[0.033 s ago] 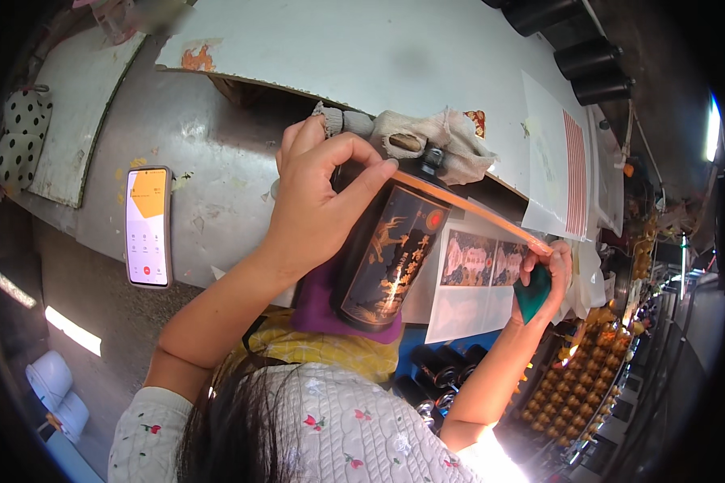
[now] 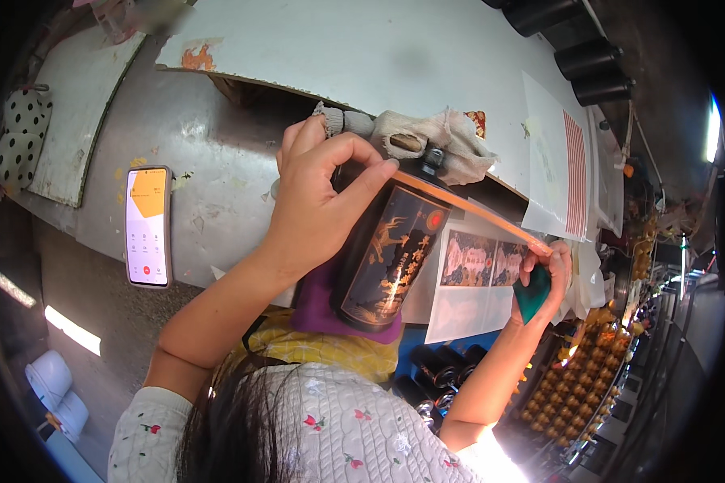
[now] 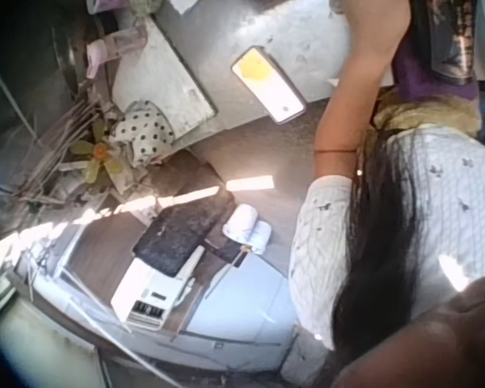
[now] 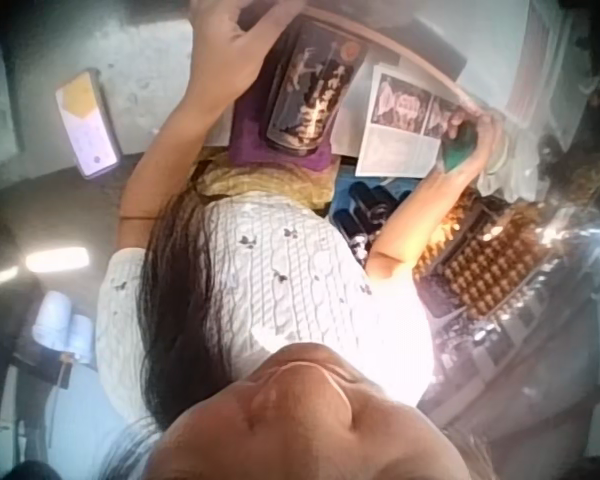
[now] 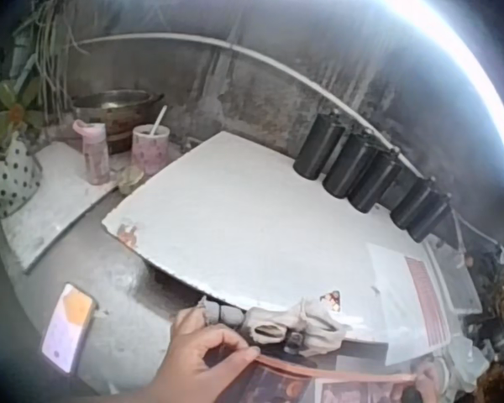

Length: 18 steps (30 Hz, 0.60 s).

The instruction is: The person applies a decorative label to a cylindrical container, smoothing it with a green card and wrapping a thin orange strip around the rim. The person repeats this process on a second container.

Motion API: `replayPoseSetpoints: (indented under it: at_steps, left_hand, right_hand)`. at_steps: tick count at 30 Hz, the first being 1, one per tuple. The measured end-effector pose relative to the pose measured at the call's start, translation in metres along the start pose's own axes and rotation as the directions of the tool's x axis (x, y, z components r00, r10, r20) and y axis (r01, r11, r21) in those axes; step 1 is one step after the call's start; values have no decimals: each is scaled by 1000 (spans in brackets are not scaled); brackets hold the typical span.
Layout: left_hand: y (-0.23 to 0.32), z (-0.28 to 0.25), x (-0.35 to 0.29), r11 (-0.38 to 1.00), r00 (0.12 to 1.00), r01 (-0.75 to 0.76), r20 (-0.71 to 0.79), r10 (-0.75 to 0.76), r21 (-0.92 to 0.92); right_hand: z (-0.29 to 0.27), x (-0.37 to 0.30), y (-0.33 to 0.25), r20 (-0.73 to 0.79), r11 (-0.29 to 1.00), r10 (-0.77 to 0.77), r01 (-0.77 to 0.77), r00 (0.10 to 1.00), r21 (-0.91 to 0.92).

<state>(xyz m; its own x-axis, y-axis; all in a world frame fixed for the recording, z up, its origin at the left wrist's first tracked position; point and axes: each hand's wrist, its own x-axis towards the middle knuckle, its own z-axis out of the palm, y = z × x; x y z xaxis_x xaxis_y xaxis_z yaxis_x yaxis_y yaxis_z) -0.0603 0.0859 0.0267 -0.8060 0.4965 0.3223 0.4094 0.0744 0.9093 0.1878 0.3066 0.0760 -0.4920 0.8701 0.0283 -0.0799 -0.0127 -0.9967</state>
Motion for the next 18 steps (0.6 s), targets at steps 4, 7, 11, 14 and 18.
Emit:
replayPoseSetpoints:
  at_steps: [4, 7, 11, 14, 18]
  left_hand:
    - [1, 1, 0, 1000, 1000, 6, 21, -6, 6]
    - [-1, 0, 1, 1000, 1000, 18, 8, -19, 17]
    - [-12, -1, -4, 1000, 994, 17, -106, -19, -13]
    - [-4, -9, -20, 995, 989, -101, -109, 103, 25]
    - [21, -11, -49, 937, 937, -348, 50, 346, 42]
  right_hand:
    - [1, 1, 3, -14, 1000, -9, 9, 1000, 18]
    - [1, 3, 2, 1, 1000, 8, -8, 1000, 25]
    - [-2, 4, 1, 21, 998, 33, -34, 999, 57]
    - [-1, 4, 1, 17, 997, 18, -19, 1000, 72]
    - [-4, 6, 4, 38, 996, 9, -12, 999, 92]
